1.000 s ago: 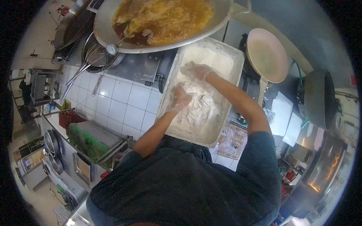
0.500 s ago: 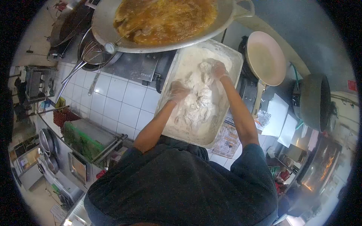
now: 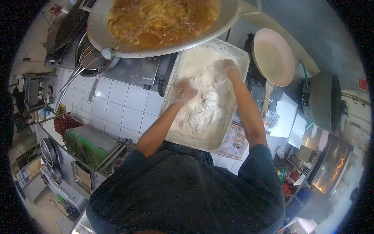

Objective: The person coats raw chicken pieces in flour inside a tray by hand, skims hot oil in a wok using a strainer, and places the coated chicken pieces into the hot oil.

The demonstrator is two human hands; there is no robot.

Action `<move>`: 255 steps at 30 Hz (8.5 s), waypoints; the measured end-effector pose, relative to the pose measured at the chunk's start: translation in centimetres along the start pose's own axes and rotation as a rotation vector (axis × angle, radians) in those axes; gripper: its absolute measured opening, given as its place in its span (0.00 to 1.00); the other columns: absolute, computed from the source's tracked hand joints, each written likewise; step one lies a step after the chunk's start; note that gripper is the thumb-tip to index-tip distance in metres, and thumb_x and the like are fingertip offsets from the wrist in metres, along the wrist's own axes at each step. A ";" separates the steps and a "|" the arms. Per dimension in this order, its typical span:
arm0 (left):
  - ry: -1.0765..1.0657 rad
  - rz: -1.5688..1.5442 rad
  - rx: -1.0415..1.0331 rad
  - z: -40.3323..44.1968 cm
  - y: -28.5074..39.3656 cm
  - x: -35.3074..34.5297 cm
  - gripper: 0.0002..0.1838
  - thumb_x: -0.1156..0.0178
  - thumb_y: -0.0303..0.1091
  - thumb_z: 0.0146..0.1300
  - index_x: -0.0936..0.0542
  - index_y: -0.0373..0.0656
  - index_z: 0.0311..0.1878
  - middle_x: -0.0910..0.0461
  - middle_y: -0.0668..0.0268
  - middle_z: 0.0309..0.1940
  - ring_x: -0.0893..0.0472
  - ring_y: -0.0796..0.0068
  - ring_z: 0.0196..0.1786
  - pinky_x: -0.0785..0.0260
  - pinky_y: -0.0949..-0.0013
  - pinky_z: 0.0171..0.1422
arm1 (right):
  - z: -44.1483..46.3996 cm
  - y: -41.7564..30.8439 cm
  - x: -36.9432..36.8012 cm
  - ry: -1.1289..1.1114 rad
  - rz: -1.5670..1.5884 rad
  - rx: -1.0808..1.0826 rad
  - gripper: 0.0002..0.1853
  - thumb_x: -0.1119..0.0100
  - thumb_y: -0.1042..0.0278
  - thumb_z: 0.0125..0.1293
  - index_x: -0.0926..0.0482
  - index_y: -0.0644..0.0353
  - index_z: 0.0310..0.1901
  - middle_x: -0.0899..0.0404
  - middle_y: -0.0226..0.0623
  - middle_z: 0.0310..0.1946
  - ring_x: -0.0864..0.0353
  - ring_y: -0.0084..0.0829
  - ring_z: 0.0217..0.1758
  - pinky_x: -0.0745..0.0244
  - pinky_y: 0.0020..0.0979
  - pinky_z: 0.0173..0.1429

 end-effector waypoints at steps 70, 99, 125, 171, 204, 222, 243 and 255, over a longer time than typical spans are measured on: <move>0.395 -0.381 -0.178 -1.2 -2.6 -3.0 0.07 0.41 0.25 0.38 0.30 0.39 0.22 0.30 0.51 0.23 0.29 0.49 0.32 0.39 0.51 0.40 | -5.0 -8.9 -3.6 0.443 0.354 -0.805 0.39 0.49 0.38 0.60 0.35 0.62 0.64 0.33 0.52 0.62 0.32 0.48 0.64 0.36 0.45 0.65; 0.325 -0.444 -0.291 -0.7 -2.9 -2.2 0.12 0.42 0.25 0.47 0.20 0.36 0.38 0.19 0.52 0.30 0.20 0.52 0.34 0.28 0.57 0.42 | -0.3 -1.8 0.8 0.285 0.062 -0.655 0.18 0.48 0.54 0.62 0.18 0.57 0.44 0.19 0.46 0.45 0.20 0.40 0.50 0.26 0.35 0.55; 0.289 -0.555 -0.379 2.9 3.8 3.6 0.06 0.43 0.26 0.47 0.19 0.40 0.29 0.18 0.54 0.27 0.18 0.57 0.31 0.27 0.60 0.34 | -12.7 -7.9 1.3 0.589 0.621 -0.437 0.15 0.44 0.66 0.59 0.21 0.58 0.47 0.22 0.49 0.46 0.25 0.46 0.54 0.32 0.40 0.62; 0.423 0.396 -0.168 28.9 5.9 42.0 0.16 0.36 0.36 0.58 0.20 0.37 0.46 0.20 0.51 0.46 0.20 0.59 0.53 0.26 0.62 0.58 | 11.9 -12.1 43.1 0.282 0.569 -0.157 0.12 0.47 0.61 0.65 0.17 0.56 0.39 0.16 0.36 0.39 0.17 0.33 0.40 0.24 0.33 0.42; 0.415 0.048 -0.228 -8.9 -4.1 -4.8 0.27 0.43 0.49 0.56 0.24 0.35 0.50 0.23 0.47 0.44 0.23 0.56 0.48 0.33 0.54 0.56 | -15.4 -7.9 2.4 0.304 0.423 -0.072 0.18 0.45 0.52 0.61 0.21 0.57 0.45 0.19 0.48 0.42 0.21 0.46 0.50 0.27 0.41 0.56; -0.249 -0.076 -0.250 -8.7 -11.8 -11.1 0.15 0.41 0.32 0.49 0.21 0.43 0.43 0.20 0.55 0.29 0.20 0.55 0.31 0.31 0.55 0.32 | -6.1 -6.3 -6.8 -0.086 0.264 0.467 0.15 0.51 0.65 0.63 0.22 0.57 0.48 0.21 0.43 0.46 0.22 0.39 0.47 0.27 0.32 0.53; -0.068 -0.291 -0.440 -8.4 -5.8 -2.5 0.20 0.40 0.43 0.56 0.22 0.48 0.52 0.20 0.54 0.42 0.21 0.52 0.44 0.32 0.56 0.54 | -13.8 -10.5 1.7 0.131 1.272 0.030 0.22 0.35 0.62 0.54 0.22 0.60 0.51 0.19 0.48 0.40 0.19 0.43 0.42 0.25 0.35 0.51; 0.232 -0.150 -0.066 -8.7 -5.2 -2.4 0.16 0.35 0.36 0.48 0.25 0.32 0.33 0.23 0.47 0.31 0.22 0.51 0.36 0.30 0.54 0.41 | -12.7 -10.5 3.9 0.305 0.096 -0.119 0.16 0.50 0.68 0.58 0.22 0.65 0.47 0.21 0.53 0.42 0.22 0.50 0.47 0.28 0.41 0.55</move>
Point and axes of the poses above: each hand's wrist, its own z-axis towards the middle knuckle, its own x-axis out of the back of the hand, y = z × x, the point moved 4 cm from there along z, towards the middle knuckle
